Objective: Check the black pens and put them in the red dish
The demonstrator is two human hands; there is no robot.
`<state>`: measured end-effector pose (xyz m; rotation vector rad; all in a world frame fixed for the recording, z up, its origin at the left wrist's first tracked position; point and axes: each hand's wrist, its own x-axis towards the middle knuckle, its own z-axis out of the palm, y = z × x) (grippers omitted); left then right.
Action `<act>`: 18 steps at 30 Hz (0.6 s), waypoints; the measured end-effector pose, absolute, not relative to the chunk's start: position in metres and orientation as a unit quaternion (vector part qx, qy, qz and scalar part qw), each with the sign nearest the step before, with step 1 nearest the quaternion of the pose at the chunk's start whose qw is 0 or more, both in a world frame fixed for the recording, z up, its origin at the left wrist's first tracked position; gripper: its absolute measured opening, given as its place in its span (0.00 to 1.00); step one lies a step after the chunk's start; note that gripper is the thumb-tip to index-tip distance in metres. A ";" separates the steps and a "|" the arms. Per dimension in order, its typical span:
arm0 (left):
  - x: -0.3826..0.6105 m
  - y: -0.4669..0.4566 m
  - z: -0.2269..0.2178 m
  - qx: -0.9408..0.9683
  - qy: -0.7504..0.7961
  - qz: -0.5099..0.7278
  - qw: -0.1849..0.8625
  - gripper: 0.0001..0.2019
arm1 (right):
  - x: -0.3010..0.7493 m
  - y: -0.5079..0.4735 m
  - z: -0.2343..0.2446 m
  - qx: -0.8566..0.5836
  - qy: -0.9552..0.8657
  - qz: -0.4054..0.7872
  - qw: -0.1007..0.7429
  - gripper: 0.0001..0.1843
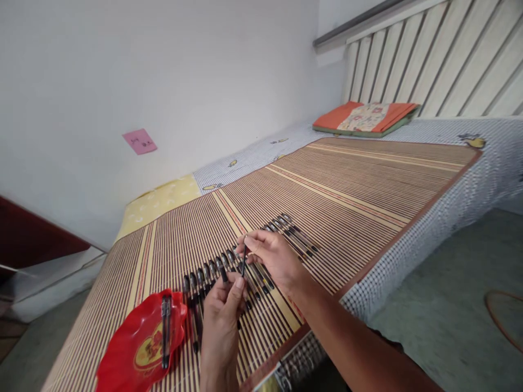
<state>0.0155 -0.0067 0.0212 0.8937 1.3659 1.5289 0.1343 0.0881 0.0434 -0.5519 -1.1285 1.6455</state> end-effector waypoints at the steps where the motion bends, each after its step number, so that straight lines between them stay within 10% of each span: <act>1: 0.018 -0.006 0.022 0.362 0.553 0.612 0.434 0.20 | 0.134 0.086 0.046 -0.237 -0.472 0.671 0.521 0.12; 8: 0.032 -0.006 0.026 0.337 0.697 0.568 0.279 0.31 | 0.126 0.065 0.045 -0.306 -0.595 0.587 0.455 0.05; 18: 0.068 -0.003 0.030 0.369 0.643 0.585 0.329 0.34 | 0.160 0.092 0.046 -0.364 -0.648 0.515 0.427 0.05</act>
